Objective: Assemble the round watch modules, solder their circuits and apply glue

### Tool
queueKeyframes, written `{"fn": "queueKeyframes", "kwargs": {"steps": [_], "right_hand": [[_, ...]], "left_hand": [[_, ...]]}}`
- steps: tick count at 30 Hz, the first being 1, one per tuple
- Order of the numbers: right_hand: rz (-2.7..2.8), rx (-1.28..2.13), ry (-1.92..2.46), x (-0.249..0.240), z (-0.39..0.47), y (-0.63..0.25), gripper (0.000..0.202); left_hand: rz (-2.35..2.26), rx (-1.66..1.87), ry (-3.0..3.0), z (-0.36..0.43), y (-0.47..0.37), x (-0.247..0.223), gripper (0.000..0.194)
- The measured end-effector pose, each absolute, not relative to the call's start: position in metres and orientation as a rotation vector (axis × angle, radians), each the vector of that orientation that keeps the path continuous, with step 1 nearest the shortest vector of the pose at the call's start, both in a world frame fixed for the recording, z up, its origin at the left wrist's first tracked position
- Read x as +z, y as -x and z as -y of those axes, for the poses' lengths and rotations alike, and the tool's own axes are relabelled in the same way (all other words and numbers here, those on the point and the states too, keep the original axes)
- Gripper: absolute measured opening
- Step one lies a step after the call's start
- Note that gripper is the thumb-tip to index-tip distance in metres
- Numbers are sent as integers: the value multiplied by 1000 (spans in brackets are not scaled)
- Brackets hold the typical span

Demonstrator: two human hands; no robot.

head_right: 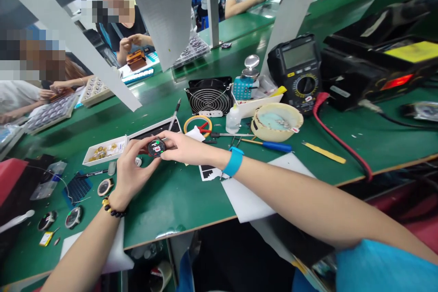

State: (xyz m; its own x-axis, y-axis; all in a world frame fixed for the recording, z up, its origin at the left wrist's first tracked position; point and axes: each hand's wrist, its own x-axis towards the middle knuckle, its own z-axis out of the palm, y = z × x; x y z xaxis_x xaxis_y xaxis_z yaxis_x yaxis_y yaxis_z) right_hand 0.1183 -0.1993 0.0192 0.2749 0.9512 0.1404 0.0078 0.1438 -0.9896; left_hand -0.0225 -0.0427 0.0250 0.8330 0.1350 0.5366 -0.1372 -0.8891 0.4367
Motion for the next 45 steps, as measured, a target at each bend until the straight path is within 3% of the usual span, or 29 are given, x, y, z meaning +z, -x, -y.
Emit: {"fn": "queueKeyframes", "kwargs": {"steps": [5,11,45], "right_hand": [[1053,875,1210,16,196,-113,46],[1035,692,1305,12,194,-102,37],[1041,702,1289,9,193,-103,34]], "left_hand": [[11,784,-2549,43,22,24,44],[25,776,-2541,46,22,24,45],[17,754,-2539,45,22,22,44]]}}
